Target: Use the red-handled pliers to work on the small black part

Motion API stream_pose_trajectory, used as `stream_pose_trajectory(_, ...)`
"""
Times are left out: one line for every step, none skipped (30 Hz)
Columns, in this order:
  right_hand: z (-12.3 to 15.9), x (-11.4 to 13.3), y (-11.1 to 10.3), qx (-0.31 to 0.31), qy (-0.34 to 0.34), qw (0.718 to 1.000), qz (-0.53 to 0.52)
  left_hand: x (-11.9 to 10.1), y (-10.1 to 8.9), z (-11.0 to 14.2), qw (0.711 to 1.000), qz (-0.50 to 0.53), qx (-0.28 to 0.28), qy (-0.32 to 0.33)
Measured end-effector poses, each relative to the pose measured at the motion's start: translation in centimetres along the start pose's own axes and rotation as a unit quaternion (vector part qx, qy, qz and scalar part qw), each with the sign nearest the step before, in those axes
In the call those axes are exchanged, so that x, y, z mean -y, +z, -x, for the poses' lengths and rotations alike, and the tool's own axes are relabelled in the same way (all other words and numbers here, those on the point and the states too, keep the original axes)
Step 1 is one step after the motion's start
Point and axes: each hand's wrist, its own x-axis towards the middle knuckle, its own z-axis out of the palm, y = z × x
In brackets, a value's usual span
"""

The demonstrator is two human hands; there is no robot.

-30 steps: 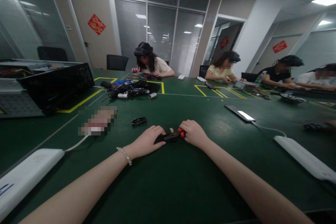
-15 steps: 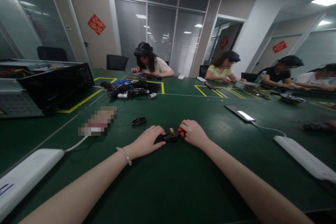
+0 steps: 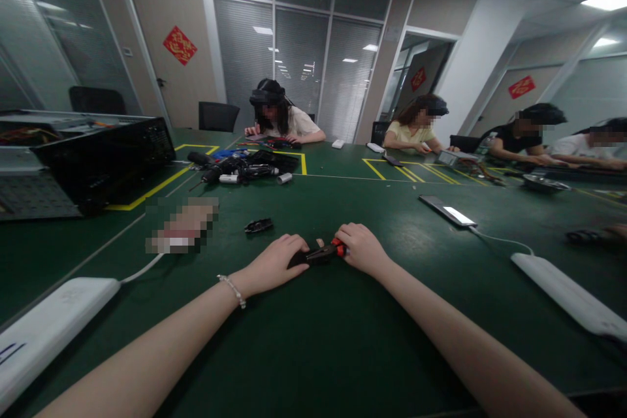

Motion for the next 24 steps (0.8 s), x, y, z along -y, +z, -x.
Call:
stream_pose_trajectory(0.00, 0.01, -0.04, 0.000, 0.000, 1.000, -0.001, 0.02, 0.00, 0.00, 1.000, 0.001, -0.001, 0.000)
stream_pose_trajectory(0.00, 0.02, -0.09, -0.001, 0.000, 1.000, -0.002, 0.03, -0.01, 0.01, 1.000, 0.002, -0.001, 0.000)
stream_pose_trajectory(0.01, 0.04, -0.14, -0.001, 0.000, 1.000, -0.003, 0.04, -0.02, 0.02, 1.000, 0.003, -0.002, -0.001)
stream_pose_trajectory(0.01, 0.06, -0.17, -0.001, -0.001, 1.000, -0.004, 0.03, -0.04, 0.03, 1.000, 0.005, -0.001, -0.002)
stream_pose_trajectory(0.02, 0.08, -0.19, -0.001, -0.002, 1.000, -0.006, 0.01, -0.07, 0.05, 1.000, 0.007, -0.001, -0.002)
stream_pose_trajectory(0.02, 0.09, -0.19, -0.001, -0.004, 1.000, -0.008, -0.01, -0.10, 0.06, 1.000, 0.009, -0.001, -0.003)
stream_pose_trajectory(0.02, 0.10, -0.18, -0.001, -0.006, 1.000, -0.010, -0.02, -0.12, 0.08, 1.000, 0.010, 0.000, -0.003)
stream_pose_trajectory(0.02, 0.10, -0.16, -0.001, -0.008, 1.000, -0.011, -0.04, -0.14, 0.09, 1.000, 0.010, -0.001, -0.003)
stream_pose_trajectory(0.01, 0.09, -0.15, -0.001, -0.008, 1.000, -0.012, -0.04, -0.15, 0.10, 1.000, 0.010, -0.001, -0.002)
stream_pose_trajectory(0.00, 0.09, -0.15, -0.001, -0.009, 1.000, -0.013, -0.04, -0.16, 0.10, 1.000, 0.009, -0.002, -0.001)
stream_pose_trajectory(-0.01, 0.08, -0.16, -0.001, -0.008, 1.000, -0.014, -0.02, -0.15, 0.10, 1.000, 0.008, -0.002, 0.000)
stream_pose_trajectory(-0.02, 0.07, -0.18, -0.001, -0.008, 1.000, -0.015, 0.02, -0.15, 0.09, 1.000, 0.007, -0.003, 0.001)
stream_pose_trajectory(-0.02, 0.06, -0.22, -0.001, -0.007, 1.000, -0.016, 0.05, -0.13, 0.08, 1.000, 0.007, -0.003, 0.001)
stream_pose_trajectory(-0.02, 0.06, -0.26, -0.002, -0.006, 1.000, -0.016, 0.09, -0.12, 0.07, 1.000, 0.007, -0.003, 0.001)
stream_pose_trajectory(-0.02, 0.06, -0.30, -0.002, -0.005, 1.000, -0.016, 0.12, -0.11, 0.06, 1.000, 0.007, -0.002, 0.001)
stream_pose_trajectory(-0.02, 0.07, -0.33, -0.002, -0.004, 1.000, -0.015, 0.14, -0.10, 0.05, 1.000, 0.008, -0.002, 0.001)
stream_pose_trajectory(-0.02, 0.07, -0.34, -0.002, -0.002, 1.000, -0.013, 0.14, -0.10, 0.05, 1.000, 0.007, -0.001, 0.001)
stream_pose_trajectory(-0.02, 0.08, -0.34, 0.000, -0.001, 1.000, -0.011, 0.12, -0.09, 0.04, 1.000, 0.006, -0.002, 0.001)
stream_pose_trajectory(-0.02, 0.08, -0.33, 0.002, -0.001, 1.000, -0.009, 0.08, -0.09, 0.04, 1.000, 0.004, -0.002, 0.001)
stream_pose_trajectory(-0.03, 0.09, -0.30, 0.004, 0.000, 1.000, -0.007, 0.03, -0.09, 0.04, 1.000, 0.001, -0.002, 0.001)
stream_pose_trajectory(-0.03, 0.09, -0.27, 0.006, -0.001, 1.000, -0.005, -0.01, -0.09, 0.04, 1.000, -0.001, -0.003, 0.001)
stream_pose_trajectory(-0.04, 0.08, -0.24, 0.007, -0.001, 1.000, -0.004, -0.05, -0.09, 0.04, 1.000, -0.003, -0.003, 0.000)
stream_pose_trajectory(-0.05, 0.08, -0.21, 0.007, -0.002, 1.000, -0.003, -0.08, -0.08, 0.04, 1.000, -0.003, -0.003, 0.000)
stream_pose_trajectory(-0.05, 0.08, -0.20, 0.007, -0.004, 1.000, -0.003, -0.09, -0.07, 0.03, 1.000, -0.003, -0.003, 0.000)
